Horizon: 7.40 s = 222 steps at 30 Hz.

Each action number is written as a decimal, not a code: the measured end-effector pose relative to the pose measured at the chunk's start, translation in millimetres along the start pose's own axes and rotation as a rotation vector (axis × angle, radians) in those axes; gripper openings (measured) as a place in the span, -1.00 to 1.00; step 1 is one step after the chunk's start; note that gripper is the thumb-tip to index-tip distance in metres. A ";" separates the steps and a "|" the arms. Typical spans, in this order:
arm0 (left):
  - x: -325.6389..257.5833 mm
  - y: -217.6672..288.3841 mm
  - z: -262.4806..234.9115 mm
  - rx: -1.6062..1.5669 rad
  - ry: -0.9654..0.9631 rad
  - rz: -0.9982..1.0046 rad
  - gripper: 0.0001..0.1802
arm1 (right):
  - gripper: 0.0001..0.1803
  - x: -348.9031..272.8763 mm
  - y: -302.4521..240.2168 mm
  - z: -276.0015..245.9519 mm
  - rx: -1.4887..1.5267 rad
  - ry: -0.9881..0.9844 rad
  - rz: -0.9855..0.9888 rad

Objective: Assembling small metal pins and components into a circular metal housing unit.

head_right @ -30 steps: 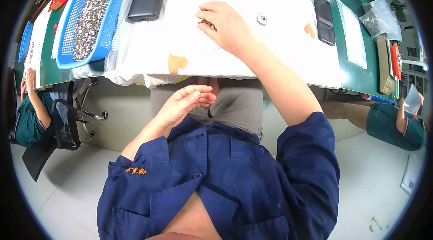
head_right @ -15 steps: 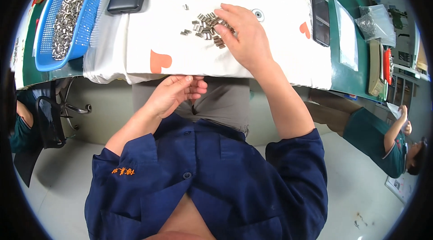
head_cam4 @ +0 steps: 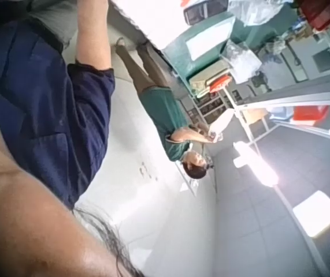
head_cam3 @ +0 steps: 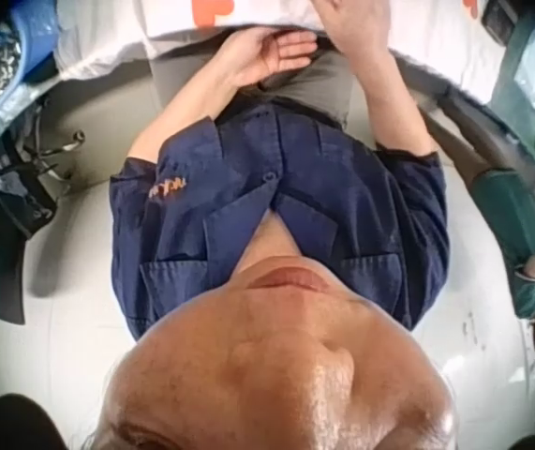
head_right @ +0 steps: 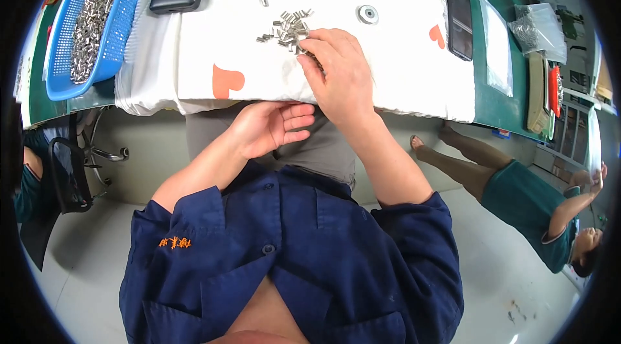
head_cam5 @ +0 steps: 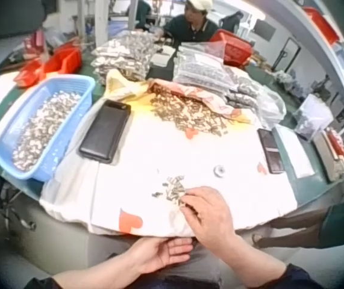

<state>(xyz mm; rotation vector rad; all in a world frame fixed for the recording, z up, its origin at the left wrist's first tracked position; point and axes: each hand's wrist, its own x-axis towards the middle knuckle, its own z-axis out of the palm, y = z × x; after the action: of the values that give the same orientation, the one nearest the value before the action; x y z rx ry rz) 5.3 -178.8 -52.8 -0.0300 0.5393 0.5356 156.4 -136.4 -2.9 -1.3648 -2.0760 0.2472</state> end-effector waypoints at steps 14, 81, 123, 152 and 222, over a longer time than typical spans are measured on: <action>32.0 -9.4 11.8 -0.198 -0.299 -0.069 -0.48 | -0.87 -19.9 -8.3 2.0 0.030 0.139 0.098; 33.5 -7.9 2.8 -0.358 -0.118 -0.034 -0.67 | -0.84 -48.2 -33.2 2.4 0.077 0.124 0.047; 24.3 -6.2 -5.0 -0.033 -0.175 0.081 -0.64 | -0.71 -61.4 -53.9 5.8 0.052 -0.030 -0.115; -155.7 -46.6 -123.6 -0.586 0.185 0.485 -0.75 | -0.65 -67.0 -75.9 129.7 1.842 -0.685 0.810; -223.2 52.5 -66.6 -0.664 -0.129 0.738 -0.76 | -0.64 91.8 -130.0 27.9 0.871 -0.645 0.023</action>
<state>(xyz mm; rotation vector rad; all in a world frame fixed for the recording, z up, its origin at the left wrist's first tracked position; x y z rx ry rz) -214.4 -251.1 6.4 -0.4380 0.2094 1.4126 17.1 -108.7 74.2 -0.7992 -1.9897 1.5569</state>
